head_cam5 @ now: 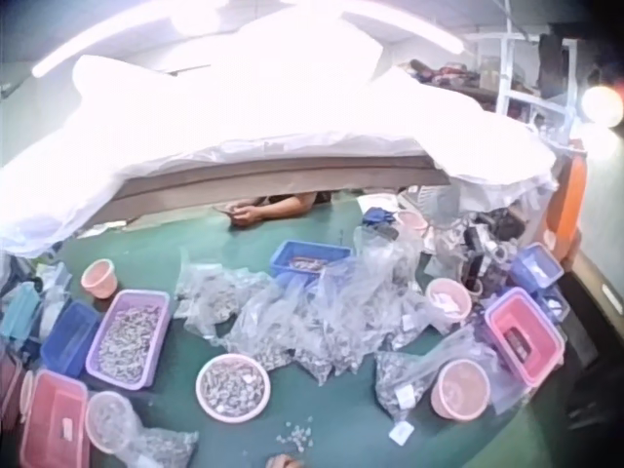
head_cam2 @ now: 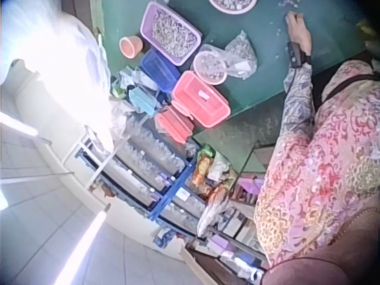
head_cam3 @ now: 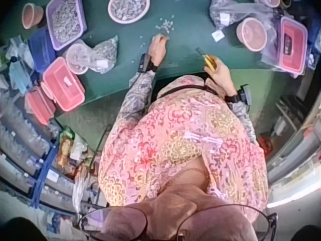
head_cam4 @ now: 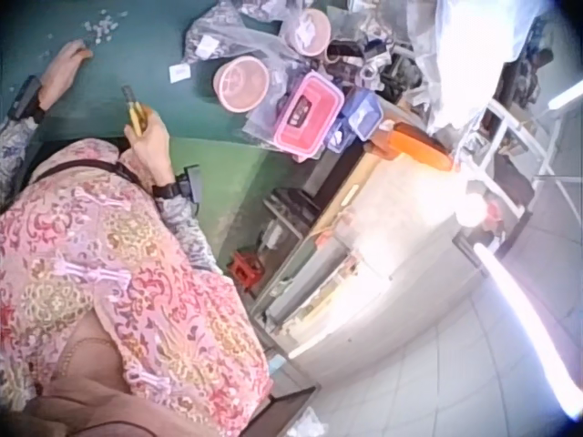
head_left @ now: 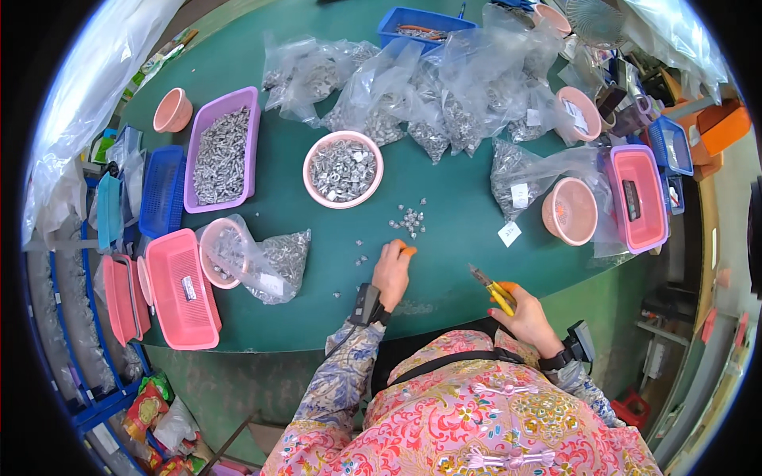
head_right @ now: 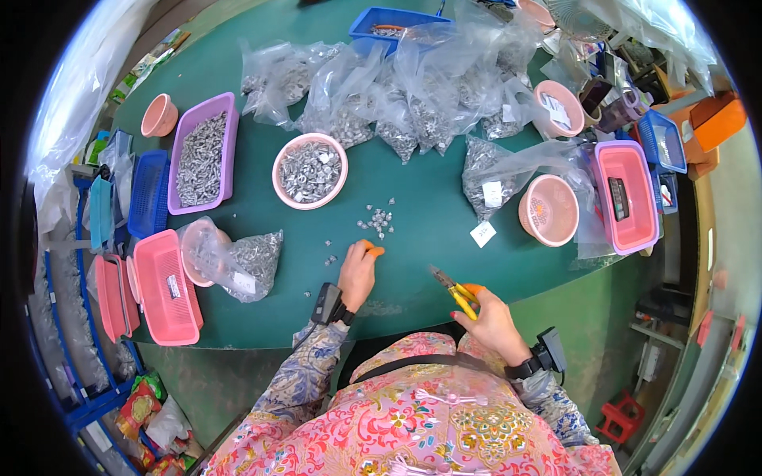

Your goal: Sorting small metal components and trimming excess material using pliers on a fabrication floor.

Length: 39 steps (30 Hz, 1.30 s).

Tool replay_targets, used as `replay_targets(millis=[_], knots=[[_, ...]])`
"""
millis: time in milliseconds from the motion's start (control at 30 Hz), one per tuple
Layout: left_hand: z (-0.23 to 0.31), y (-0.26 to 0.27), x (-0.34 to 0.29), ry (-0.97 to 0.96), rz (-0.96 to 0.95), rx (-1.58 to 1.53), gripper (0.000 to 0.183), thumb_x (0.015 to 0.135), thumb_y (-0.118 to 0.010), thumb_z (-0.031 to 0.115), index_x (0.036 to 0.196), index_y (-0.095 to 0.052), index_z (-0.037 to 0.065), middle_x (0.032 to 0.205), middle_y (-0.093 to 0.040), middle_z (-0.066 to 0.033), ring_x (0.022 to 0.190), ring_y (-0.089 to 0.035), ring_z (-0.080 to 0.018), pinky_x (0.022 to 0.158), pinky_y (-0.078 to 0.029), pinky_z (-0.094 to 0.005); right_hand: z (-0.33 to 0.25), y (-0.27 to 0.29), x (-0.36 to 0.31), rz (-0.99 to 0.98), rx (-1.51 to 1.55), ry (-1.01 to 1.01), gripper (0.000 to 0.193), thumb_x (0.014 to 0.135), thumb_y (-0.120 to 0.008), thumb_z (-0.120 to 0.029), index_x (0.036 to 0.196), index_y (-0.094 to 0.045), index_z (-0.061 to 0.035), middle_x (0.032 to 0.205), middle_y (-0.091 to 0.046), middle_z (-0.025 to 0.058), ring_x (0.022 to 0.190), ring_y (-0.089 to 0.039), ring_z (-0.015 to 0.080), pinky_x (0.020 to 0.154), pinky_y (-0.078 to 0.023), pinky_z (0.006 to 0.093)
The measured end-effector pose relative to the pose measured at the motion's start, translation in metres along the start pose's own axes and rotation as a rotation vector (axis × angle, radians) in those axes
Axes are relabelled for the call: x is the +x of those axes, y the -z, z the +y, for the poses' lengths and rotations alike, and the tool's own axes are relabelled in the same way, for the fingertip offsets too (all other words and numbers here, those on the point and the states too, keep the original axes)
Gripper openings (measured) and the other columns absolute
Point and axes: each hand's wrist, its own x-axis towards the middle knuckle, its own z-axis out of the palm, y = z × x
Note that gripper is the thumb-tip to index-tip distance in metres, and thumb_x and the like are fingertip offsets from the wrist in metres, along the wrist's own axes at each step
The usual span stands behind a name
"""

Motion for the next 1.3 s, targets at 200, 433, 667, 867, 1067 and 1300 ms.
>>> replay_targets(millis=[200, 433, 667, 867, 1067, 1300], knots=[[-0.018, 0.02, -0.022, 0.253, 0.159, -0.112, 0.036, 0.08, -0.062, -0.005, 0.115, -0.056, 0.001, 0.096, -0.059, -0.0134, 0.081, -0.06, -0.028, 0.074, -0.05, -0.0351, -0.007, -0.005, 0.003, -0.065, -0.016, -0.019, 0.049, 0.077, -0.071, -0.005, 0.12, -0.051, 0.0041, 0.104, -0.067, 0.0145, 0.098, -0.065, 0.0197, 0.087, -0.049, 0.0298], [-0.001, 0.035, -0.02, 0.504, 0.292, -0.688, 0.036, 0.084, -0.058, -0.008, 0.118, -0.049, 0.0, 0.092, -0.06, -0.0094, 0.079, -0.062, -0.0161, 0.072, -0.051, -0.0284, -0.02, -0.008, 0.008, -0.103, -0.035, -0.009, 0.049, 0.078, -0.071, -0.006, 0.121, -0.051, 0.0041, 0.104, -0.066, 0.0141, 0.099, -0.064, 0.0184, 0.087, -0.049, 0.0294], [0.035, 0.064, -0.021, 0.451, 0.301, -0.737, 0.034, 0.084, -0.056, -0.01, 0.116, -0.048, 0.001, 0.096, -0.06, -0.0088, 0.082, -0.06, -0.0119, 0.075, -0.051, -0.0256, -0.02, -0.016, 0.009, -0.107, 0.02, 0.084, 0.052, 0.075, -0.075, -0.019, 0.119, -0.055, -0.0002, 0.108, -0.063, 0.02, 0.096, -0.062, 0.0328, 0.083, -0.049, 0.0364], [0.061, 0.089, -0.019, 0.425, 0.252, -0.988, 0.041, 0.085, -0.054, -0.01, 0.124, -0.045, 0.0, 0.104, -0.06, -0.0095, 0.087, -0.058, -0.0124, 0.078, -0.051, -0.027, -0.031, -0.017, 0.007, -0.121, 0.036, 0.089, 0.052, 0.075, -0.075, -0.019, 0.119, -0.055, -0.0003, 0.106, -0.064, 0.0184, 0.093, -0.064, 0.0297, 0.081, -0.049, 0.0345], [0.068, 0.105, -0.027, 0.487, 0.153, -1.149, 0.022, 0.087, -0.06, -0.002, 0.11, -0.062, -0.002, 0.092, -0.064, -0.0084, 0.072, -0.06, -0.0116, 0.064, -0.052, -0.0263, -0.074, -0.007, -0.002, -0.276, 0.133, 0.033, 0.051, 0.079, -0.07, -0.005, 0.124, -0.048, 0.0044, 0.108, -0.064, 0.0118, 0.1, -0.059, 0.0136, 0.089, -0.047, 0.0279], [0.096, 0.118, -0.026, 0.478, 0.152, -1.041, 0.018, 0.084, -0.063, -0.003, 0.102, -0.064, -0.004, 0.089, -0.06, -0.0054, 0.065, -0.061, -0.0112, 0.055, -0.051, -0.0238, -0.088, -0.008, -0.01, -0.251, 0.091, 0.16, 0.051, 0.078, -0.072, -0.008, 0.124, -0.05, 0.002, 0.109, -0.063, 0.0102, 0.092, -0.06, 0.0146, 0.082, -0.048, 0.0288]])
